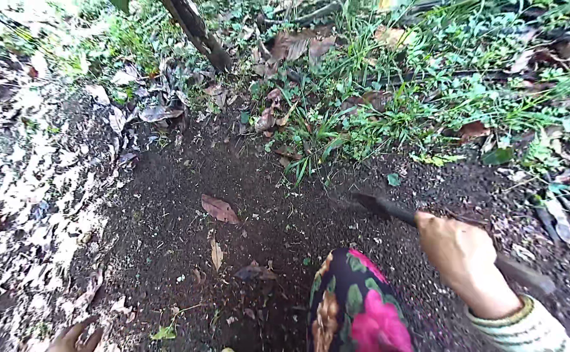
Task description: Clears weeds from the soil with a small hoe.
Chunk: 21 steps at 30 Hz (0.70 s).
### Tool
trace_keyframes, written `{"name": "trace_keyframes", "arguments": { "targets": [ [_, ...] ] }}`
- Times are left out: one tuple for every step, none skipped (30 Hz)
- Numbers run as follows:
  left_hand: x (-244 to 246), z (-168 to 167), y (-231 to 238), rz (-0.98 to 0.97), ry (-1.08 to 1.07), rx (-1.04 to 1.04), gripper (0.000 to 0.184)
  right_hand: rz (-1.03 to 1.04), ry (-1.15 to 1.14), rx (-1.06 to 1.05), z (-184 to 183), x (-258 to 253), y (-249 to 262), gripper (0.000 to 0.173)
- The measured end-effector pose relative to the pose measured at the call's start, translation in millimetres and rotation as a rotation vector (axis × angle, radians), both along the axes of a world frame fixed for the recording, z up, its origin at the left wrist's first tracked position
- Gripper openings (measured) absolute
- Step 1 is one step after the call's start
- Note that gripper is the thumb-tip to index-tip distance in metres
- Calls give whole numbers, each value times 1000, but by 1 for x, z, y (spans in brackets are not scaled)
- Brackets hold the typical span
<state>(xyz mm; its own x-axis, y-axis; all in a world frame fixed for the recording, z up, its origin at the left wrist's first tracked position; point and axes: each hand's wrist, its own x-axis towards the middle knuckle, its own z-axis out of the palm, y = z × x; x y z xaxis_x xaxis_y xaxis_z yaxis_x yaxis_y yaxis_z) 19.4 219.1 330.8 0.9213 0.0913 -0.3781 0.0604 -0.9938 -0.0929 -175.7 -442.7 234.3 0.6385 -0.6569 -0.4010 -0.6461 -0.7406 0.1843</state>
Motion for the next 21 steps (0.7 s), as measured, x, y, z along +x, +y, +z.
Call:
{"name": "trace_keyframes", "arguments": {
  "targets": [
    [1, 0, -12, 4, 38, -44, 44, 31, -3, 6, -1, -5, -5, 19],
    [2, 1, -20, 14, 72, -87, 45, 55, 6, 27, 0, -10, -12, 18],
    [4, 3, -24, 26, 107, -111, 46, 72, 32, 52, 2, -14, -21, 19],
    [6, 3, -27, 33, 137, -120, 47, 90, 61, 68, 3, -17, -30, 20],
    [7, 3, -29, 39, 160, -124, 47, 111, 89, 80, 3, -21, -40, 22],
    [8, 1, -32, 58, 174, -135, 46, 122, 119, 88, 2, -23, -49, 22],
    [9, -2, -36, 84, 176, -157, 45, 118, 143, 94, 0, -24, -57, 22],
    [11, -9, -39, 98, 167, -190, 45, 108, 165, 90, -2, -25, -62, 22],
    [15, -19, -42, 90, 159, -214, 45, 97, 167, 81, -5, -26, -67, 21],
    [20, -34, -46, 56, 164, -226, 44, 86, 162, 76, -8, -28, -74, 22],
    [27, -50, -54, 3, 194, -215, 44, 78, 141, 77, -10, -31, -82, 24],
    [36, -68, -66, -59, 250, -183, 45, 74, 111, 81, -14, -36, -94, 26],
    [45, -86, -78, -119, 323, -148, 46, 69, 90, 94, -16, -43, -106, 28],
    [53, -105, -90, -175, 402, -125, 48, 49, 83, 120, -15, -48, -116, 32],
    [61, -121, -103, -229, 464, -126, 48, 6, 65, 159, -13, -52, -126, 37],
    [67, -136, -116, -280, 508, -144, 47, -52, 34, 201, -11, -52, -133, 41],
    [73, -149, -129, -323, 539, -163, 46, -119, -24, 244, -11, -51, -138, 44],
    [76, -161, -140, -374, 552, -179, 43, -200, -112, 295, -13, -48, -140, 45],
    [77, -173, -151, -430, 549, -198, 40, -299, -210, 364, -17, -40, -137, 45],
    [78, -184, -161, -488, 536, -231, 37, -417, -317, 454, -23, -27, -132, 45],
    [77, -195, -170, -541, 526, -278, 35, -549, -442, 571, -27, -8, -125, 44]
  ]
}}
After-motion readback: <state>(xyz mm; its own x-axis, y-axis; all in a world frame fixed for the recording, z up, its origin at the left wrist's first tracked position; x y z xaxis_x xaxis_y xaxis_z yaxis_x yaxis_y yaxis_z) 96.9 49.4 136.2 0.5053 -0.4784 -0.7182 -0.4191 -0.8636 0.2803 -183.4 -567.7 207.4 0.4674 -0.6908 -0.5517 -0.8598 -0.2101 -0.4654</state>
